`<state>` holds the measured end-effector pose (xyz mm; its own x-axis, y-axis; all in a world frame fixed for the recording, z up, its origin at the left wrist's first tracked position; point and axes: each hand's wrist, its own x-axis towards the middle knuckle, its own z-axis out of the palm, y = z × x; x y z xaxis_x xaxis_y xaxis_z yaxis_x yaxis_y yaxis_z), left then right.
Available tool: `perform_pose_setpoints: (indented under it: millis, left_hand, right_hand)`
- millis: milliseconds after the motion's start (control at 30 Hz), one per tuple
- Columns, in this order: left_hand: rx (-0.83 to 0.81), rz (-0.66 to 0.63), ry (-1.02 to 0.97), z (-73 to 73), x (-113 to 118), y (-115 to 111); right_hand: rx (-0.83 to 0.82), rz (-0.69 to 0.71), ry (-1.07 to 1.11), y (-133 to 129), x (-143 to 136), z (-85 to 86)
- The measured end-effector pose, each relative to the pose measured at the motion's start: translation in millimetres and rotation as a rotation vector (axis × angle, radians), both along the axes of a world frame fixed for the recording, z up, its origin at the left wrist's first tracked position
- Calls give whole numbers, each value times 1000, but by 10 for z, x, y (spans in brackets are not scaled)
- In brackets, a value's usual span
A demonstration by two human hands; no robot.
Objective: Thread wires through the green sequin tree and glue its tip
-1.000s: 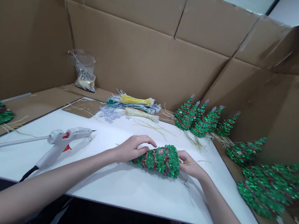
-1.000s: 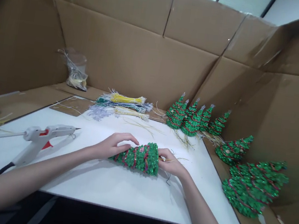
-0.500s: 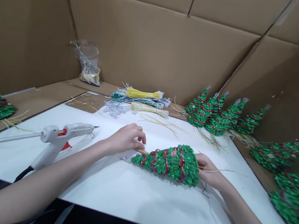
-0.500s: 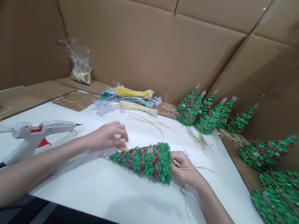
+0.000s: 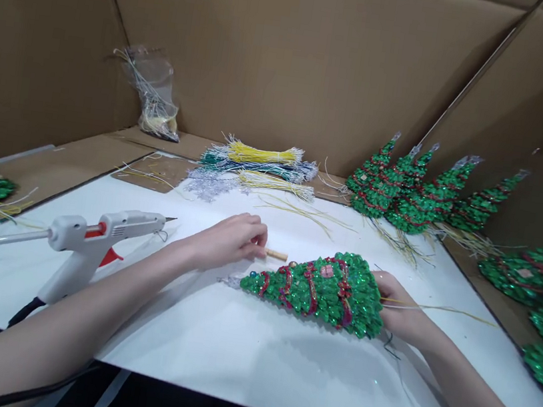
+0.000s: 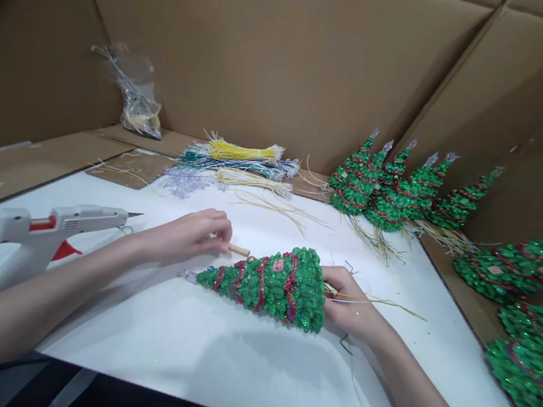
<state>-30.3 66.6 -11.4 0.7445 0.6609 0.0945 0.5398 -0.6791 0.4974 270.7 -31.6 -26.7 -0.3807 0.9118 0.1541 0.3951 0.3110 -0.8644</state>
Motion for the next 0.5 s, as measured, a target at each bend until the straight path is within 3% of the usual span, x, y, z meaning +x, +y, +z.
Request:
perform_pose_setpoints:
  millis: [100, 233, 300, 500]
  left_hand:
    - [-73, 60, -294, 90, 29, -41]
    - [-340, -74, -720, 244, 155, -222]
    - [-478, -157, -823, 336, 230, -327]
    - [-835, -349, -853, 528, 365, -467]
  right_hand:
    - [-36, -37, 30, -30, -62, 24]
    - [-113, -48, 39, -66, -124, 35]
    - [-150, -57, 43, -76, -128, 21]
    - [-180, -72, 72, -86, -117, -20]
